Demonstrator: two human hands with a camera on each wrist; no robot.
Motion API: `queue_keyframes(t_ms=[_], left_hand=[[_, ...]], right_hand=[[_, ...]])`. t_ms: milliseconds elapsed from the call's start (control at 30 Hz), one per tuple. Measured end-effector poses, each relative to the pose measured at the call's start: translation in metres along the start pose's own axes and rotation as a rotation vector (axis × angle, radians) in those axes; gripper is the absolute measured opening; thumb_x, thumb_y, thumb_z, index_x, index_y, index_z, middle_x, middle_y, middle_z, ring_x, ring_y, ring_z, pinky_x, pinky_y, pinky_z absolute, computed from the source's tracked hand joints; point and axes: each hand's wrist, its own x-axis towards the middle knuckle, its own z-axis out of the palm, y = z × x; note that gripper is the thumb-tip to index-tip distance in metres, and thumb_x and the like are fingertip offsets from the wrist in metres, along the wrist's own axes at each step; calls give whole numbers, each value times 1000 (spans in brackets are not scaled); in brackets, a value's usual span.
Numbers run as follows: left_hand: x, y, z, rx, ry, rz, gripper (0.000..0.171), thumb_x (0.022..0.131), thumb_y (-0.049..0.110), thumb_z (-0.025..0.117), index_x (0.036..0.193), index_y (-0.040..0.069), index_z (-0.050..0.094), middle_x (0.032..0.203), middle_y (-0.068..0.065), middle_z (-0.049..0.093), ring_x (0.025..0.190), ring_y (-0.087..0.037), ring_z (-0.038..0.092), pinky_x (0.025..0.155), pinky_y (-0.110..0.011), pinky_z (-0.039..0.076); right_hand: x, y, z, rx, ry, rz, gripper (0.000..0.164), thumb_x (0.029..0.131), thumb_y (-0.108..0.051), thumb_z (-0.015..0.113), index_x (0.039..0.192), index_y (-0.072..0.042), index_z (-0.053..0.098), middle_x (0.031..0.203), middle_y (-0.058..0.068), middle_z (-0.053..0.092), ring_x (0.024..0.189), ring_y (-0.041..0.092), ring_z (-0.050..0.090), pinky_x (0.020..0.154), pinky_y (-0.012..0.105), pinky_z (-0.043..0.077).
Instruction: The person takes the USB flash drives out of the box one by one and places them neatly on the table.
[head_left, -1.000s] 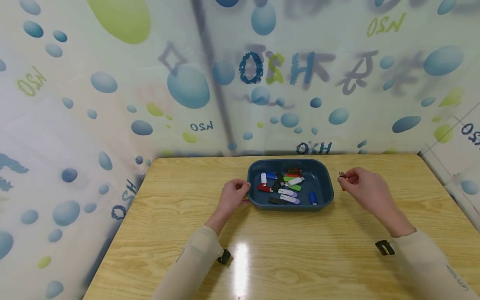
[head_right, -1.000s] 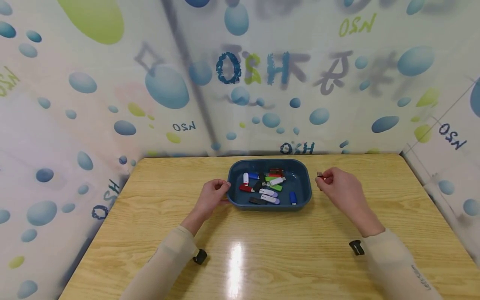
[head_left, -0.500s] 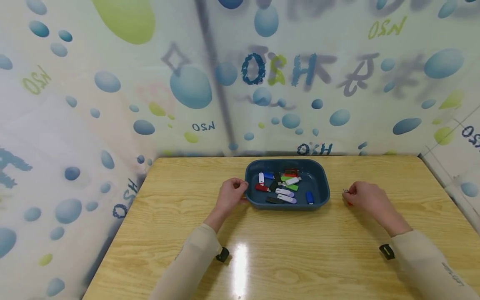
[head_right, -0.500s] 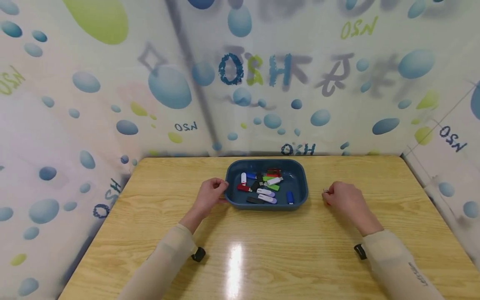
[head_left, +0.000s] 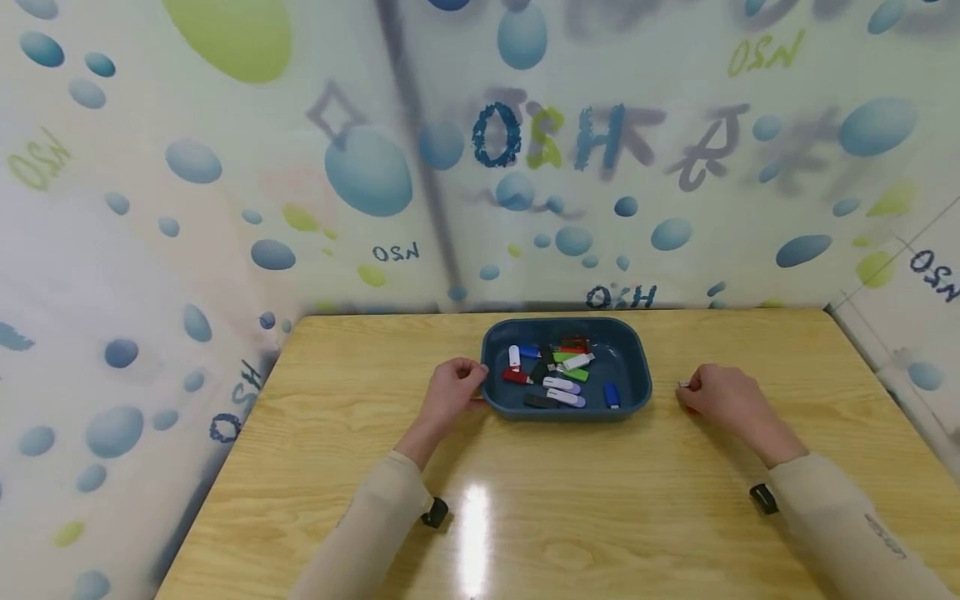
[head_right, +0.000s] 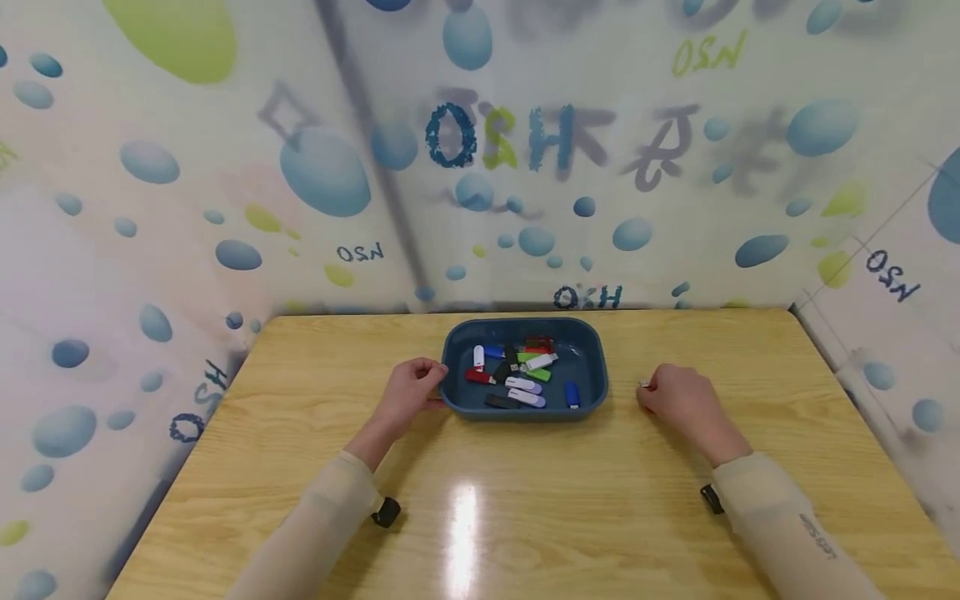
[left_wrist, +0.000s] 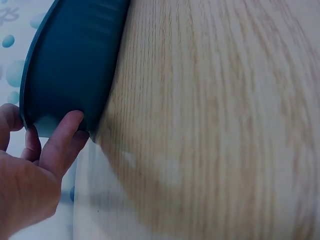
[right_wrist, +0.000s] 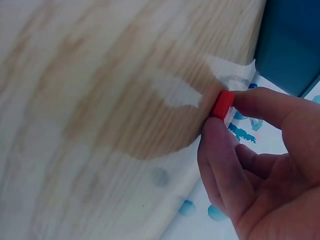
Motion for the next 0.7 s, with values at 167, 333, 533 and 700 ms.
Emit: queue_keyframes(t_ms=[167,333,533,700], left_hand=[[-2,3,-2,-16,-3,1,22,103,14,62,107,-8,66,92,-10,58,78,-18,60,73,-40,65],[-1,3,0,-20,-1,6,22,103,13,62,106,-8,66,91,-10,58,76,-18,61,72,-40,65],[-3,3,0,-19,6,-3,21,103,12,61,106,-8,65,91,-10,57,77,-18,59,72,-41,65],[-1,2,-2,-20,-5,-1,23,104,14,60,108,-8,65,91,-9,57,76,-17,60,74,-41,65]], right_hand=[[-2,-2,0,-4,21,-17,44,97,-24,64,56,-16,50,53,-7,35,53,13,32,54,28,25],[-4,0,0,1,36,-24,43,97,-24,63,57,-16,52,54,-7,37,53,13,34,54,29,26],[-4,0,2,-1,36,-33,41,97,-23,63,58,-15,55,54,-6,40,54,14,37,54,29,27],[-5,0,1,9,33,-30,40,98,-24,62,59,-14,57,54,-5,43,54,15,39,54,29,28]])
